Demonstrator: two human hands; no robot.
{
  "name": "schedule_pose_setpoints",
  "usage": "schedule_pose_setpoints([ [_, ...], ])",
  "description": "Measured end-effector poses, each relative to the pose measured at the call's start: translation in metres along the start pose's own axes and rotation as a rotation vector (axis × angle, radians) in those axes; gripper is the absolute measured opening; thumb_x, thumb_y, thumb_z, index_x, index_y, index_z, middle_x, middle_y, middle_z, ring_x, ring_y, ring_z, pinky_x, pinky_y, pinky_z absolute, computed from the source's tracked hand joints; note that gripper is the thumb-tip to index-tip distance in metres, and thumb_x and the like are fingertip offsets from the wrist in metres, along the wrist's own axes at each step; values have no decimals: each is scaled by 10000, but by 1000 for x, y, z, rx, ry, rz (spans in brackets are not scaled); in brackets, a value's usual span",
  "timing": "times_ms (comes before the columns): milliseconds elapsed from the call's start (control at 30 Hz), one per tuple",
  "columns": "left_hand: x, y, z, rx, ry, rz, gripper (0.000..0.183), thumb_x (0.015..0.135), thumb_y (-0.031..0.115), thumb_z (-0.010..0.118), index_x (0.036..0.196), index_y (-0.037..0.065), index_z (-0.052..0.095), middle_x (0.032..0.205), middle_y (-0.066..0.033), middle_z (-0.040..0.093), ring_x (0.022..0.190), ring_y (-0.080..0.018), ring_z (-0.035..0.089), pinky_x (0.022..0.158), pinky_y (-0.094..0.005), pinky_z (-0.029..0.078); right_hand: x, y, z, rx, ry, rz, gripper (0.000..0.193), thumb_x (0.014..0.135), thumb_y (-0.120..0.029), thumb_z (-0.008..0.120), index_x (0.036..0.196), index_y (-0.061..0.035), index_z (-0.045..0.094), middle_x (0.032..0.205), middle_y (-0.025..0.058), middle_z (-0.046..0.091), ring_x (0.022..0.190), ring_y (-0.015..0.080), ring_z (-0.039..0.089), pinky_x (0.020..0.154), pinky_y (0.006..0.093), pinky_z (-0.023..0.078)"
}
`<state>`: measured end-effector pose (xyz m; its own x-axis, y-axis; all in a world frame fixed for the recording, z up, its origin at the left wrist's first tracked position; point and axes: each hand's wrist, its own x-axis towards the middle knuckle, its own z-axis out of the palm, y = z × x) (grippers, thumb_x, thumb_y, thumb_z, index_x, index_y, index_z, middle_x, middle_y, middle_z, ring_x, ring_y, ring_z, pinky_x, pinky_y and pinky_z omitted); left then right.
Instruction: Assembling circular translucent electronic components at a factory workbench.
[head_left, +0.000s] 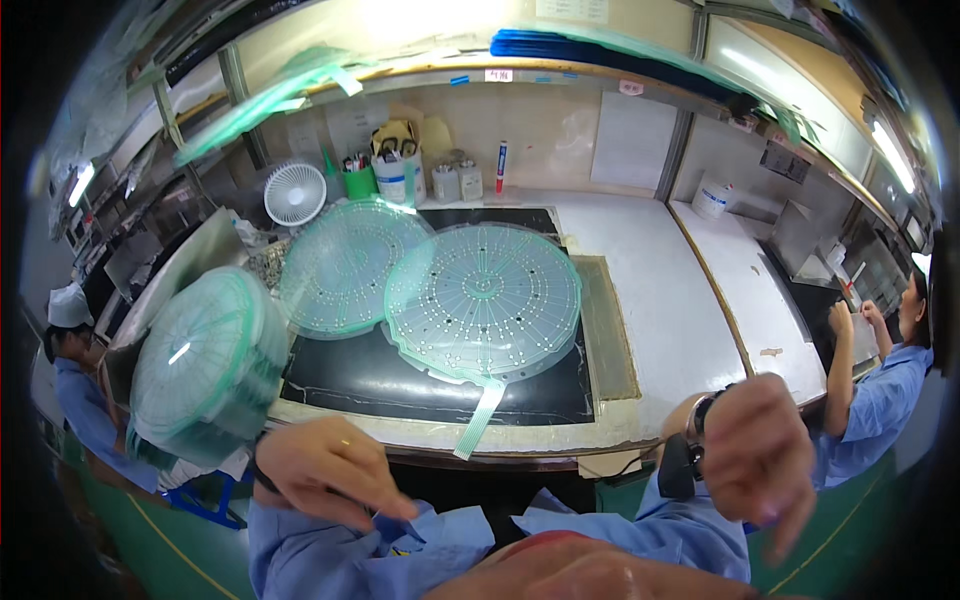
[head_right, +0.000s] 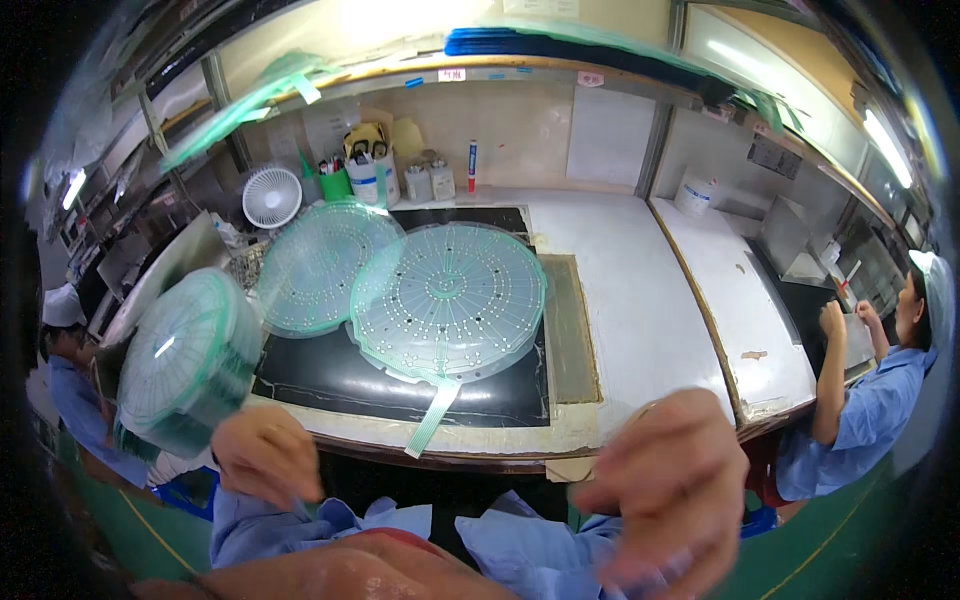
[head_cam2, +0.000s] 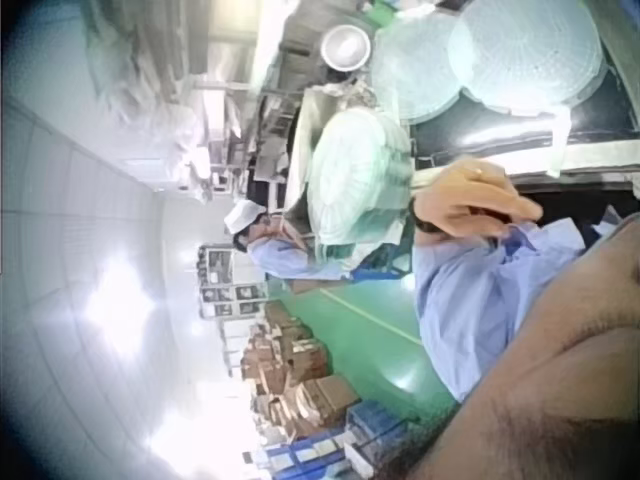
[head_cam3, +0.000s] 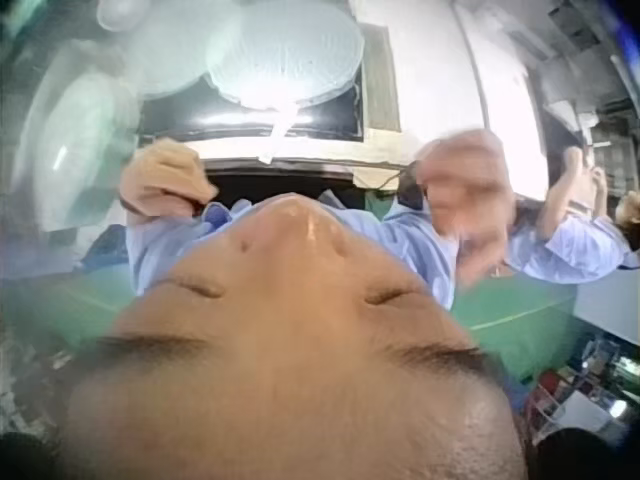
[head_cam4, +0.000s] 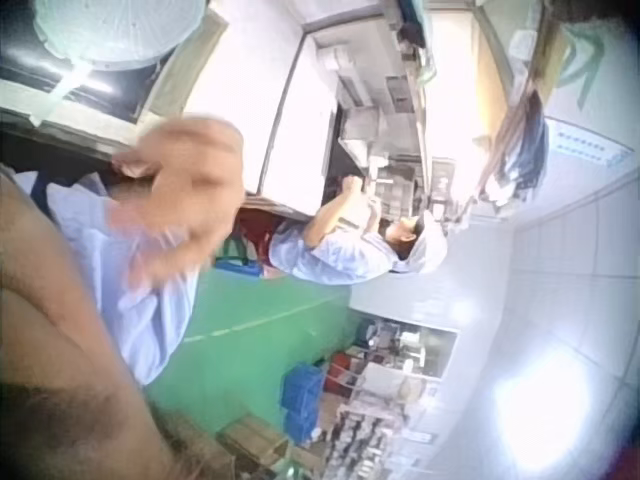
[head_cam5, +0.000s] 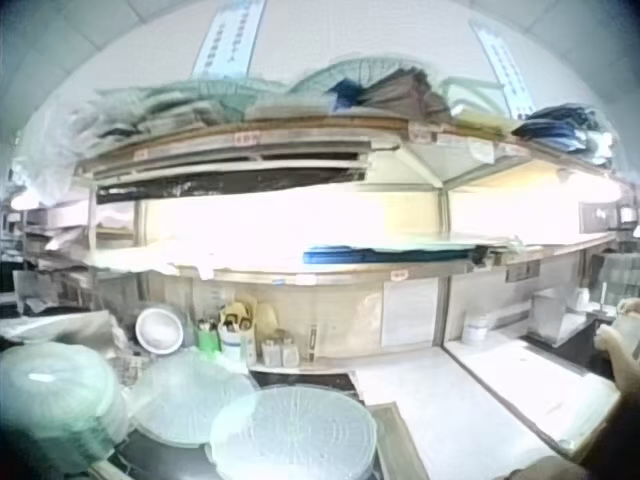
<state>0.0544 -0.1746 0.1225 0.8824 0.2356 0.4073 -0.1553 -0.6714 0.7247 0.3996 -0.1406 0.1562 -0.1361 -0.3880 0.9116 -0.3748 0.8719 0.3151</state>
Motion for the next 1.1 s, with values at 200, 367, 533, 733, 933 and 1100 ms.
schedule_pose_setpoints([
  [200, -149, -80, 136, -193, 548, -1042, 459, 851, 171, 602, 1282, 81, 473, 1017, -155, 620, 903, -241, 613, 814, -272, 467, -66, -22, 16, 271, -590, 1049, 252, 852, -144, 583, 1092, -71, 612, 1047, 90, 624, 874, 209, 609, 728, 298, 473],
  [367, -286, -197, 228, 327, 716, -1420, 690, 787, 380, 645, 1332, 57, 373, 1261, -254, 457, 1155, -410, 446, 976, -430, 368, -192, -99, 40, 698, -753, 1647, 327, 915, -219, 514, 1197, -56, 543, 1150, 112, 584, 1027, 201, 558, 877, 295, 433],
  [533, -326, -296, 240, 576, 989, -1284, 723, 769, 385, 654, 1326, 41, 349, 1356, -276, 309, 1250, -429, 299, 1025, -455, 294, -338, -159, 54, -225, -1086, 1749, 463, 851, -413, 524, 1197, -106, 541, 1162, 175, 553, 1132, 339, 475, 963, 451, 349],
  [733, -324, -325, 215, 595, 950, -1258, 521, 859, 356, 521, 1272, 55, 420, 1278, -248, 401, 1210, -438, 313, 1032, -521, 204, -388, -161, 68, -325, -963, 1651, 494, 842, -463, 514, 1211, -135, 522, 1242, 145, 498, 1171, 332, 436, 947, 467, 363],
  [933, -295, -310, 225, 1065, 584, -1202, 395, 844, 212, 476, 1183, 9, 477, 1211, -247, 424, 1173, -431, 356, 1001, -560, 239, -486, -159, 14, -346, -1211, 1820, 605, 799, -576, 478, 1238, -160, 488, 1276, 164, 457, 1206, 376, 384, 961, 515, 338],
  [1100, -284, -307, 247, 1304, 523, -1099, 311, 801, 134, 480, 1072, -8, 535, 1132, -232, 488, 1097, -406, 446, 909, -535, 367, -495, -156, 17, -405, -1222, 1853, 598, 801, -555, 478, 1250, -160, 474, 1292, 163, 441, 1219, 385, 361, 959, 531, 332],
])
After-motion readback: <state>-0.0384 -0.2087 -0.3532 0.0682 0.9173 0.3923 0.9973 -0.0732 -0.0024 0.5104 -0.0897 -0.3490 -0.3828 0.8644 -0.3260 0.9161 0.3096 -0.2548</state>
